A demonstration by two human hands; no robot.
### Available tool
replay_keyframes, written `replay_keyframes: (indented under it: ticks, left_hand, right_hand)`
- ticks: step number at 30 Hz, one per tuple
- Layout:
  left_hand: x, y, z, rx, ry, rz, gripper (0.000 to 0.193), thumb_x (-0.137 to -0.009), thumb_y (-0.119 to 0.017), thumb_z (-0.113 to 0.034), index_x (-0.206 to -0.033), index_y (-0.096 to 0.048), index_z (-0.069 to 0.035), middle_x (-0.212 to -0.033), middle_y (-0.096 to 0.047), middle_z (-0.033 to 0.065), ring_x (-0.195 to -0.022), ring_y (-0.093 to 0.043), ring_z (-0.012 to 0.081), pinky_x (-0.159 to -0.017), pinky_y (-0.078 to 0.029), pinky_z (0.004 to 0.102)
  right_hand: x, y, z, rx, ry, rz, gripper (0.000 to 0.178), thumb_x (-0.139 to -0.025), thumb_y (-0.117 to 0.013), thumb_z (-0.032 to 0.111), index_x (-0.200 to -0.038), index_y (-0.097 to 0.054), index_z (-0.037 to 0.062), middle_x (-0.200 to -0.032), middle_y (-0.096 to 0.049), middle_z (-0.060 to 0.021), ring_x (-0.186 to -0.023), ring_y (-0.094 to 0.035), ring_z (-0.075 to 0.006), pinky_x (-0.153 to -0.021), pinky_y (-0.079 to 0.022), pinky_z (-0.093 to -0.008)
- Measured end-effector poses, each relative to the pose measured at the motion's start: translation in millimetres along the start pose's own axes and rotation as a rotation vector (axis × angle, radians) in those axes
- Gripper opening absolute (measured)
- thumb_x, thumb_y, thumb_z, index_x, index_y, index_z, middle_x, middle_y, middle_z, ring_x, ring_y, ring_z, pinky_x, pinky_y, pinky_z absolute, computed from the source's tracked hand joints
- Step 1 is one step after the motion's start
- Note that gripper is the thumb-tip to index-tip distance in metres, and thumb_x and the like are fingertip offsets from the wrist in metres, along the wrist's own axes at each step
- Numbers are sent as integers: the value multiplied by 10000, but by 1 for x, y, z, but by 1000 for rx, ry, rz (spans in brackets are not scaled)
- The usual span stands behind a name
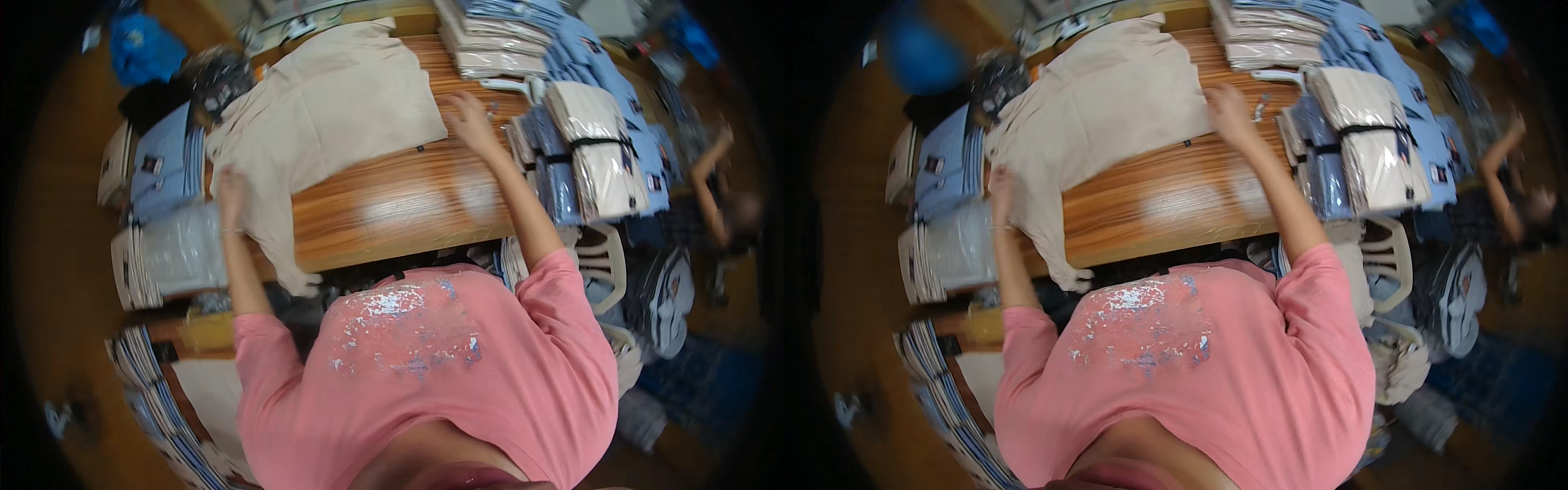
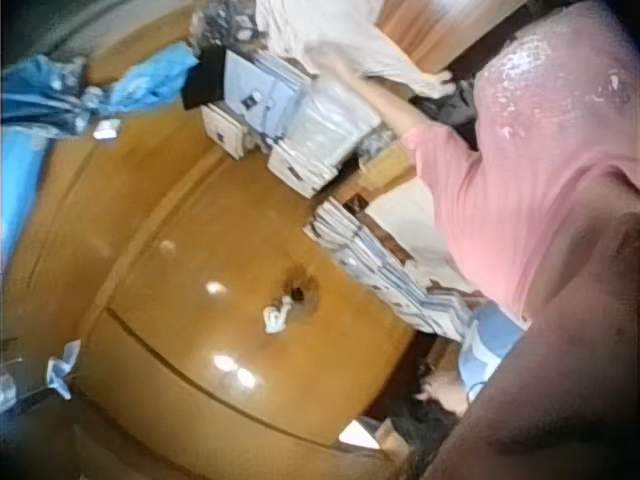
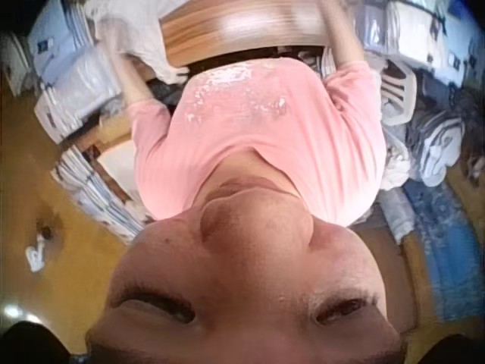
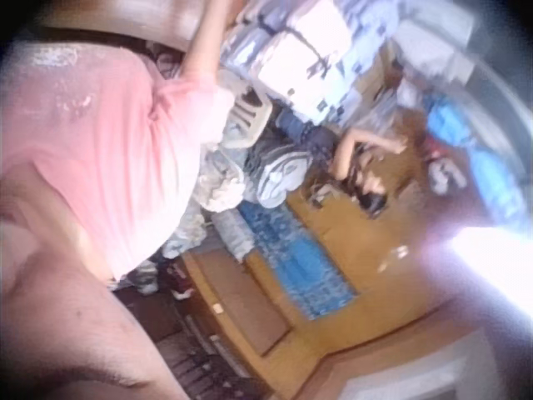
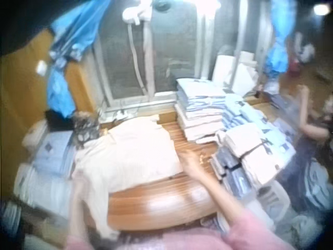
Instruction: The person folds a shirt over a cardboard template, removes the template, attaches a tag, and places the folded shirt into a plastic bag.
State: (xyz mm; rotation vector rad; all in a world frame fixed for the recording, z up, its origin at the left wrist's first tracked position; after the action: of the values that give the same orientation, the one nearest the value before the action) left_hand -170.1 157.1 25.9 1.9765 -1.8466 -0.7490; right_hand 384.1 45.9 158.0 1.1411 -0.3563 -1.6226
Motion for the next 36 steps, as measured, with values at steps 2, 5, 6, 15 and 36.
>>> replay_keyframes:
  ticks: [2,5,6,15,36]
  left_hand:
    - [72,-84,-66,-407,64,61,536,-867,-547,-388,-1301,-432,-96,-1347,-400,179,-1232,-386,313,-999,-306,483]
    - [170,-104,-73,-801,132,49,562,-873,-489,-467,-1372,-373,-236,-1452,-263,145,-1344,-203,350,-1016,-172,622]
    - [197,-101,-67,-819,106,49,548,-883,-479,-450,-1380,-360,-253,-1467,-237,120,-1353,-183,342,-1024,-151,624]
    - [161,-45,-99,-171,59,-388,192,-869,-530,-166,-966,-644,-46,-1093,-569,127,-1027,-505,286,-952,-319,416]
    - [105,-25,3,1045,471,408,278,-879,-576,-214,-1070,-569,-14,-1025,-593,20,-930,-550,81,-775,-451,228]
  right_hand:
    - [46,-26,-128,443,-291,169,395,-873,-538,307,-1147,-555,23,-1167,-505,-251,-1132,-450,-402,-964,-364,-445]
    - [76,-59,-180,683,-221,326,656,-881,-452,495,-1245,-452,-50,-1317,-369,-317,-1264,-320,-437,-1038,-284,-489]
    - [78,-60,-174,669,-297,315,674,-879,-479,463,-1289,-397,-65,-1337,-346,-316,-1271,-307,-435,-1043,-255,-513]
    - [58,-149,-40,294,105,365,494,-902,-478,327,-1348,-397,129,-1420,-300,-194,-1330,-247,-356,-1059,-180,-545]
    - [-2,-176,114,-165,77,347,217,-789,-605,72,-998,-626,16,-892,-620,-156,-854,-585,-306,-752,-453,-349]
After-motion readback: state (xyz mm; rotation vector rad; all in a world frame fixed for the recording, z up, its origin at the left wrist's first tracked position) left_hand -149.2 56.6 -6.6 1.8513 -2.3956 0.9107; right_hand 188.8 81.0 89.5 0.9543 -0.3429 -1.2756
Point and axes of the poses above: each hand's wrist, its own x-axis away from the middle knuckle, its own y-axis out of the back of the hand, z = x × y, the point moved 6 cm from there along -x, towards the middle knuckle
